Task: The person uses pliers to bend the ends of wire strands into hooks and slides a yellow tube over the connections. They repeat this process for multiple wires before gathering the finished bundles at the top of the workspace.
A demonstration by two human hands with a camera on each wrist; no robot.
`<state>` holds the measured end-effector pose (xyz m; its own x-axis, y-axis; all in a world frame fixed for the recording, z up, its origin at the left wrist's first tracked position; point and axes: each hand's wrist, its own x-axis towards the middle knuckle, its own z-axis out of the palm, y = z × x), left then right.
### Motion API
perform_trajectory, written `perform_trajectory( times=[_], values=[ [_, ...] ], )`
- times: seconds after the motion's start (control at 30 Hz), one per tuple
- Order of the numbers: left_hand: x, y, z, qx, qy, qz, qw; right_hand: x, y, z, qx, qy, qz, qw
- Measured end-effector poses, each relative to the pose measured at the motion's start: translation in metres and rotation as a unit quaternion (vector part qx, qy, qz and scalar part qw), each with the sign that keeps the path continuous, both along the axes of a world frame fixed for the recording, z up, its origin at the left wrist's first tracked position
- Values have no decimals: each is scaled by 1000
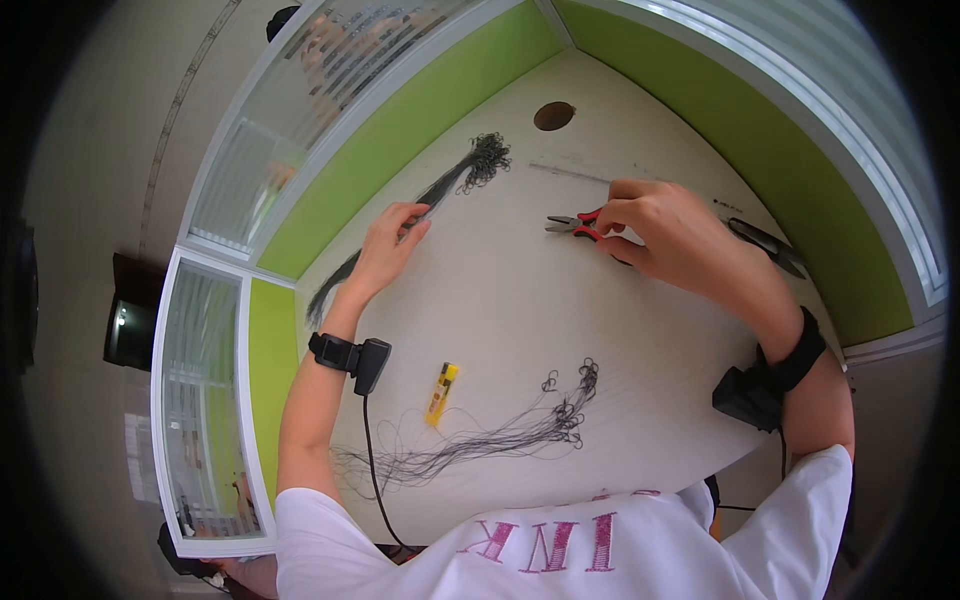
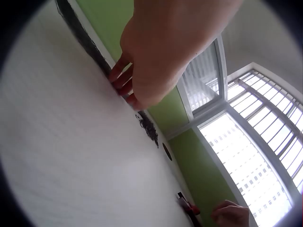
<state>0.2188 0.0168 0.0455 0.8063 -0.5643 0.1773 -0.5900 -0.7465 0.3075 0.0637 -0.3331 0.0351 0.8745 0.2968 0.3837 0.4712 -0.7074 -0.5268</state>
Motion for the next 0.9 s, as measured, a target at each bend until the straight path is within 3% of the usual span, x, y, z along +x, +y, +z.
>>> perform_trajectory(
  times=[0.13,0.27,0.47,0.63,0.77,0.9],
  values=[
    [-65,24,35,9,6,10,1000,3,-3,-6,-12,-41,9,999],
    [-155,47,63,26,27,59,998,1,5,-3,-12,9,3,1000],
    [-250,61,43,-51,62,125,989,-10,26,0,-6,-11,77,997],
    [-252,47,1,-45,19,179,983,-18,40,12,-8,-37,112,993],
    [-240,32,-13,-30,-23,174,984,-17,25,27,9,-64,36,997],
    [-221,37,-27,-39,17,168,985,1,-4,3,0,-25,-27,999]
  ],
)
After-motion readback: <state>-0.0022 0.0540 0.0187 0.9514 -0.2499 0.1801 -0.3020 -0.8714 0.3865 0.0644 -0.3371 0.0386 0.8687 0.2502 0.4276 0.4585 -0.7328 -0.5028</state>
